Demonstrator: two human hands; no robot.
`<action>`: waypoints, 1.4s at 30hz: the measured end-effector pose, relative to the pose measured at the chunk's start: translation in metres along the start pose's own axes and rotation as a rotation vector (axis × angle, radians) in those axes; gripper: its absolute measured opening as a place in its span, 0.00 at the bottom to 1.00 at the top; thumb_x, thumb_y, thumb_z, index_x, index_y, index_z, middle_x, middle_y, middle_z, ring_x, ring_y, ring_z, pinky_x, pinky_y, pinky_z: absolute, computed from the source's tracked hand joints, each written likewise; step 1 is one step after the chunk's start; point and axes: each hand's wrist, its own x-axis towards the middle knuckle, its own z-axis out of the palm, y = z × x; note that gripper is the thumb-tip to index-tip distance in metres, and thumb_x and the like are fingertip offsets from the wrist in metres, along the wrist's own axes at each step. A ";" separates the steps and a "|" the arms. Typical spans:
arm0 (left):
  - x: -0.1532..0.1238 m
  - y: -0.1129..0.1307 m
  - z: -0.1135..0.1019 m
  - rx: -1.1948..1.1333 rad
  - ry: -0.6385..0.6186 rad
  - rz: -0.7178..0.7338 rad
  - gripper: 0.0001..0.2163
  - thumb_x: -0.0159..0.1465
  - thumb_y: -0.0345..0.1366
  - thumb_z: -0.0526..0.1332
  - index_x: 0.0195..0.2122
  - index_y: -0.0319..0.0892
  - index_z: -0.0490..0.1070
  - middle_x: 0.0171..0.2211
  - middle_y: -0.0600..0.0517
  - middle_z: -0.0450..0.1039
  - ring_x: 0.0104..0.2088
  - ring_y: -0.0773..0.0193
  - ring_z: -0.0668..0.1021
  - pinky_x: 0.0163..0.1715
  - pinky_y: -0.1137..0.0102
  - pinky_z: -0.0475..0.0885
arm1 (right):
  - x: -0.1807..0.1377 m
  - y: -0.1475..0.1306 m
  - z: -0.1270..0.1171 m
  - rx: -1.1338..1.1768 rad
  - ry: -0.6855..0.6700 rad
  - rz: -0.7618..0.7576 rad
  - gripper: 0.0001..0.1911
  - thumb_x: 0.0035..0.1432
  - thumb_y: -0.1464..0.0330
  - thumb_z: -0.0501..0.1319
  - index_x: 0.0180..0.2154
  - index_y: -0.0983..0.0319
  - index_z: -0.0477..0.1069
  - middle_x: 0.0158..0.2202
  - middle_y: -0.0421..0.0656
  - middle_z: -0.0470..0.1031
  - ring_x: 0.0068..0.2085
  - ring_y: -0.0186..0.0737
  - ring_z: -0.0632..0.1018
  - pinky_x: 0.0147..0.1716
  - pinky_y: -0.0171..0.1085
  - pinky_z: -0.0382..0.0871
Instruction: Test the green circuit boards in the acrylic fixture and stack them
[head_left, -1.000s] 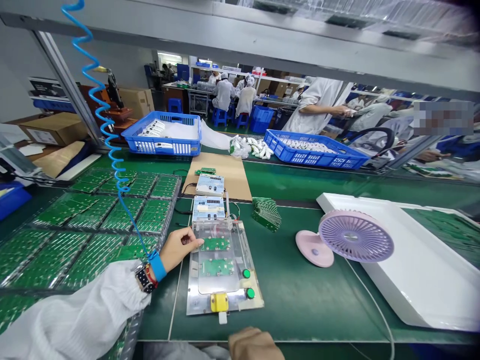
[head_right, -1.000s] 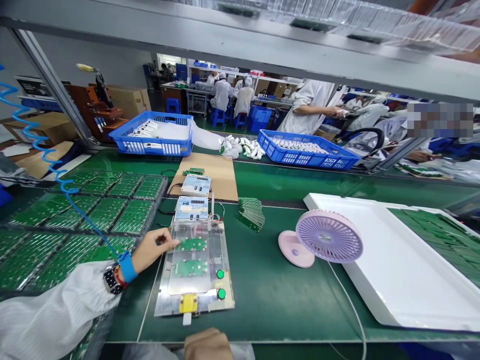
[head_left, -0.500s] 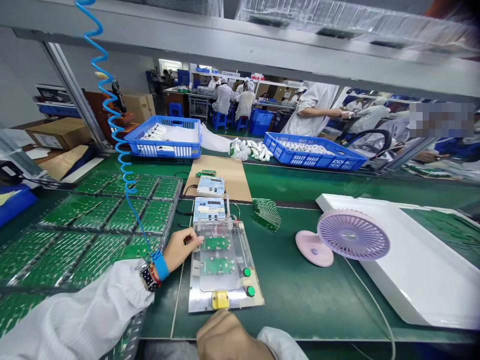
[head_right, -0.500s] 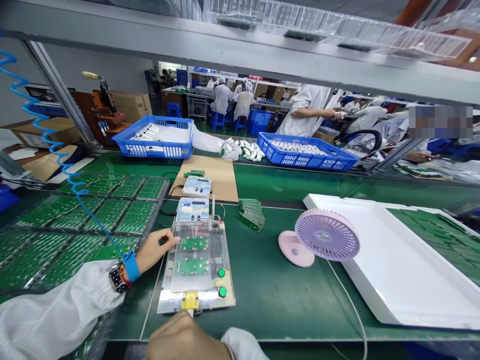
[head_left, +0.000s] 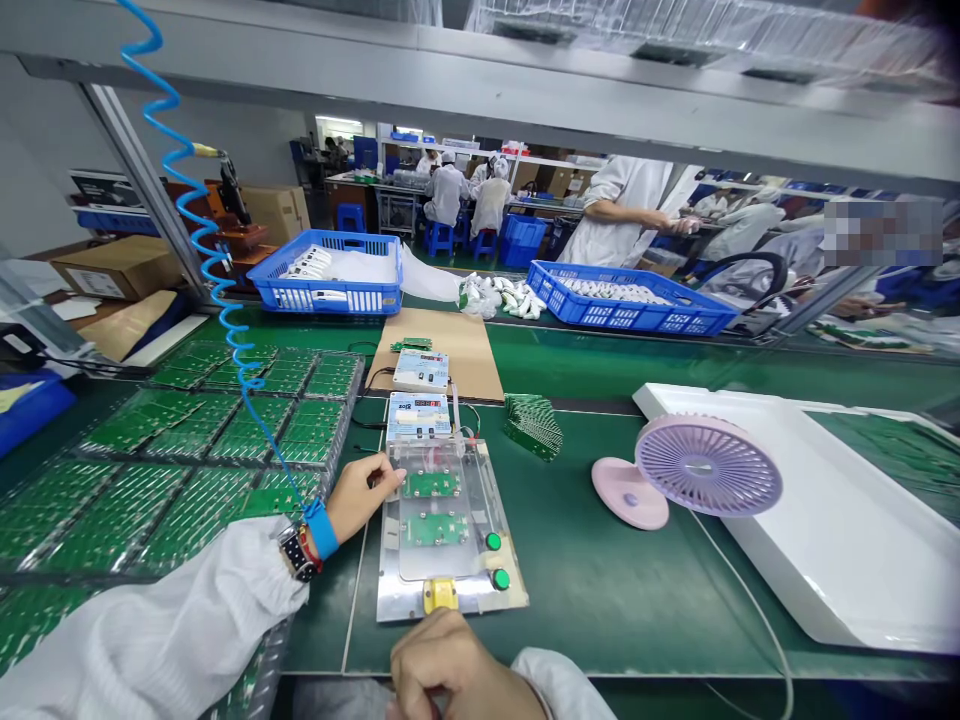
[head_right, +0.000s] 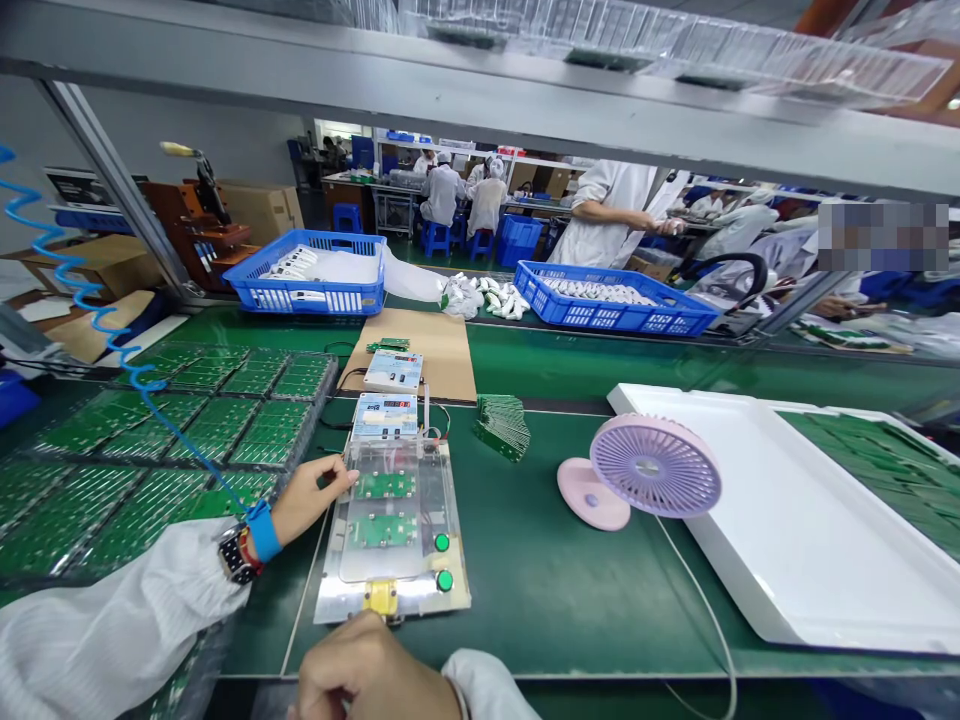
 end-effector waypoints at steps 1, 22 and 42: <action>0.000 0.000 0.000 0.000 0.002 0.001 0.16 0.60 0.43 0.55 0.19 0.40 0.58 0.20 0.57 0.59 0.24 0.67 0.64 0.26 0.73 0.60 | 0.001 -0.001 -0.001 -0.014 -0.013 0.006 0.19 0.51 0.73 0.57 0.17 0.59 0.48 0.16 0.34 0.54 0.19 0.25 0.62 0.20 0.25 0.55; 0.000 0.004 -0.001 0.019 0.015 0.003 0.16 0.62 0.43 0.50 0.21 0.41 0.61 0.19 0.56 0.60 0.23 0.66 0.66 0.26 0.73 0.61 | -0.006 -0.010 -0.001 0.136 -0.014 0.021 0.16 0.51 0.70 0.56 0.17 0.60 0.52 0.15 0.33 0.54 0.17 0.24 0.59 0.17 0.26 0.53; -0.003 0.015 -0.014 -0.341 -0.068 0.079 0.09 0.58 0.37 0.55 0.37 0.38 0.68 0.31 0.50 0.67 0.33 0.61 0.70 0.34 0.69 0.66 | -0.026 -0.023 -0.069 -0.421 0.343 0.520 0.18 0.61 0.61 0.50 0.51 0.61 0.61 0.33 0.43 0.70 0.33 0.34 0.71 0.35 0.35 0.67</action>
